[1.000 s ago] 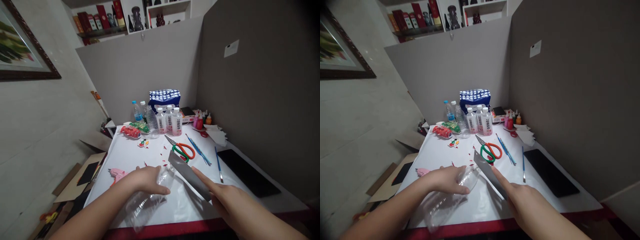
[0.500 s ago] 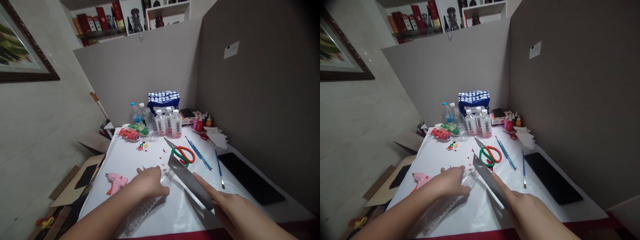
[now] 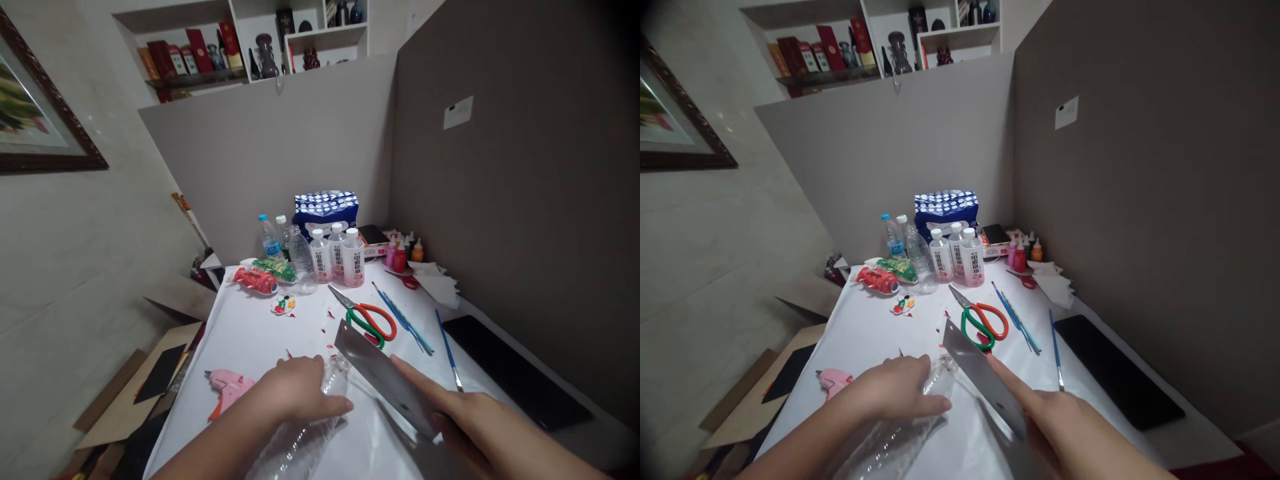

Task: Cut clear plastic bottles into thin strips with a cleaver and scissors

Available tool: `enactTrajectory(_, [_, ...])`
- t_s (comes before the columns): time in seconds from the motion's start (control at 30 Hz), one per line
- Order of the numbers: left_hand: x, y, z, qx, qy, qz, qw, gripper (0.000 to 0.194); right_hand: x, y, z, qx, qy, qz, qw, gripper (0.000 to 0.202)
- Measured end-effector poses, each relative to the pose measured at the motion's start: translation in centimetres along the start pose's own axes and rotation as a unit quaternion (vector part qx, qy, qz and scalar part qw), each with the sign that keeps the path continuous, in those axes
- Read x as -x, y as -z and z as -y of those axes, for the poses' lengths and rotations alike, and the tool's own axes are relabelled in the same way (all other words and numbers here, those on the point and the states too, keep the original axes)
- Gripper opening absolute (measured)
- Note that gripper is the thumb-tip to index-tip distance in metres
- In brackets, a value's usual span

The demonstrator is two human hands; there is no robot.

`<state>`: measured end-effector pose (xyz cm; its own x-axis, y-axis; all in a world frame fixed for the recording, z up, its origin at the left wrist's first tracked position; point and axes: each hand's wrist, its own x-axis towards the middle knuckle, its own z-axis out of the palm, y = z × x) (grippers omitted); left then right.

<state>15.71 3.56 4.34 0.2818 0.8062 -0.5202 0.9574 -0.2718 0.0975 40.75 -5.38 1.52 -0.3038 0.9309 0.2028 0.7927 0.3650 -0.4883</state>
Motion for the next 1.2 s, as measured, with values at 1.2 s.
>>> enactTrajectory(1.2, [0.0, -1.3, -1.4, 0.006, 0.036, -0.079, 0.996, 0.055, -10.7, -0.5, 6.0, 0.279, 0.019, 0.226, 0.933, 0.104])
